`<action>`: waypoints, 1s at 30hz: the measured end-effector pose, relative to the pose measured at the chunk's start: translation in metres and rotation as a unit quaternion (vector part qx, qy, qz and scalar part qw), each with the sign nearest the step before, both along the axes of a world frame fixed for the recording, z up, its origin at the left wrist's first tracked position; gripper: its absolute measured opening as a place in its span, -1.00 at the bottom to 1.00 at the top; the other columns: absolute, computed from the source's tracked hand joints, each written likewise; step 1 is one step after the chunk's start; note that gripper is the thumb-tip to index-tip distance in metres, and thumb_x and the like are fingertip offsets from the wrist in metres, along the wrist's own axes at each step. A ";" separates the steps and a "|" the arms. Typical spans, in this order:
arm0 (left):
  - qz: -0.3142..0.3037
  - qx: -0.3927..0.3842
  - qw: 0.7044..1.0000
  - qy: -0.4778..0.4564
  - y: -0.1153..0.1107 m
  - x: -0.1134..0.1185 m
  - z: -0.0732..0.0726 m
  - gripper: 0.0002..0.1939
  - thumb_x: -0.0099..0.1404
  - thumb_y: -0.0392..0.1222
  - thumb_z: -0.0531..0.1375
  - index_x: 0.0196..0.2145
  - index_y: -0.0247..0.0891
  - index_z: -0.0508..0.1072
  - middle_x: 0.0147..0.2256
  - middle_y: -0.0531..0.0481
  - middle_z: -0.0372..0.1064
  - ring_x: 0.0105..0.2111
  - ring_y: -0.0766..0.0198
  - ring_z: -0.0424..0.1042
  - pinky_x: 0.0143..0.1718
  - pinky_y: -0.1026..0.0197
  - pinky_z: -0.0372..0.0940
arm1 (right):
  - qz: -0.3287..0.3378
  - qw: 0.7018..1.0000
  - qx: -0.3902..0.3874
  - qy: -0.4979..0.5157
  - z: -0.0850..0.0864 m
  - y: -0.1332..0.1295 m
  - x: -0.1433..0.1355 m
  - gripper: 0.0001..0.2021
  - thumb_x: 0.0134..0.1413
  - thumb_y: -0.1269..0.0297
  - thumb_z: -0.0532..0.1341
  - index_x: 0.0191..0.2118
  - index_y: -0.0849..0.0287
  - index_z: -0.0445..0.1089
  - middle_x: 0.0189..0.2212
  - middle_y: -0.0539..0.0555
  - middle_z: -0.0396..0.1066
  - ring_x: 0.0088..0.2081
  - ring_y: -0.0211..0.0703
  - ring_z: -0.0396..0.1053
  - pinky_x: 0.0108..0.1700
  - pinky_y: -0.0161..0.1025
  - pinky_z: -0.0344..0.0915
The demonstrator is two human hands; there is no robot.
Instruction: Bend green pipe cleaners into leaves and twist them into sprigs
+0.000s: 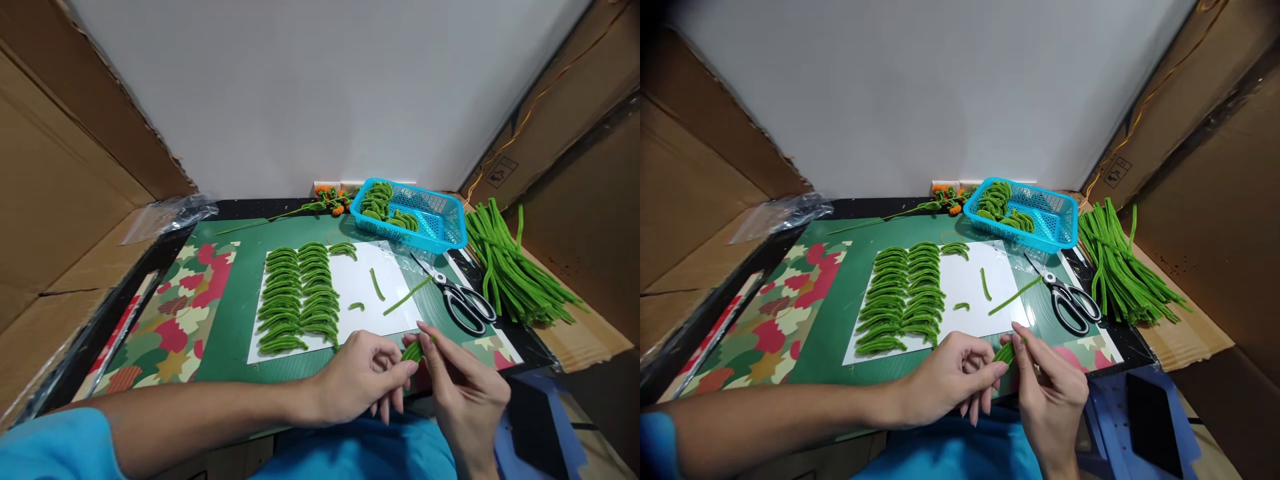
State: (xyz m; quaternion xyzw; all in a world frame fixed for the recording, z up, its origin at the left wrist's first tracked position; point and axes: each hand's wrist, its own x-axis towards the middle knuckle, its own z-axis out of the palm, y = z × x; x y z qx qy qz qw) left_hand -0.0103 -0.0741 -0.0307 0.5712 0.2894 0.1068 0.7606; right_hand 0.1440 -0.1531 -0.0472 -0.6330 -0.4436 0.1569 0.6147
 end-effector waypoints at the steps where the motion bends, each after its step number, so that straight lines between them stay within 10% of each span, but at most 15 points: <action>1: 0.001 -0.001 1.000 0.002 0.000 -0.001 -0.001 -0.46 0.38 0.29 0.24 -0.42 -0.29 0.39 -0.58 0.04 0.44 -0.70 0.42 0.35 -0.67 0.42 0.21 | 0.016 0.999 -0.018 0.037 0.001 0.001 0.000 -0.78 0.20 0.22 0.42 -0.06 0.12 0.69 -0.27 0.15 0.70 -0.34 0.03 0.68 -0.25 -0.16 0.66; 5: -0.017 -0.003 1.000 0.017 -0.001 -0.003 -0.002 -0.44 0.40 0.29 0.20 -0.48 -0.28 0.37 -0.62 0.06 0.40 -0.74 0.41 0.32 -0.74 0.42 0.12 | 0.104 0.977 -0.087 0.164 0.003 -0.001 0.007 -0.72 0.09 0.13 0.49 -0.14 0.19 0.69 -0.32 0.21 0.70 -0.38 0.09 0.68 -0.38 -0.18 0.65; 16: -0.026 0.044 0.999 0.003 0.001 -0.003 0.005 -0.54 0.41 0.12 0.25 -0.49 -0.26 0.34 -0.58 0.04 0.43 -0.71 0.47 0.24 -0.69 0.43 0.11 | -0.024 0.999 0.003 -0.046 -0.001 -0.011 -0.005 -0.84 0.16 0.29 0.45 -0.13 0.05 0.72 -0.23 0.10 0.70 -0.27 0.03 0.68 -0.13 -0.13 0.65; 30: -0.003 -0.029 1.000 0.010 0.004 -0.006 0.008 -0.64 0.29 -0.11 0.27 -0.60 -0.32 0.44 -0.65 -0.01 0.42 -0.79 0.45 0.21 -0.77 0.40 0.08 | 0.045 0.991 -0.072 0.108 -0.001 -0.004 0.004 -0.81 0.16 0.14 0.45 -0.17 0.08 0.73 -0.46 0.08 0.66 -0.58 -0.16 0.54 -0.49 -0.32 0.55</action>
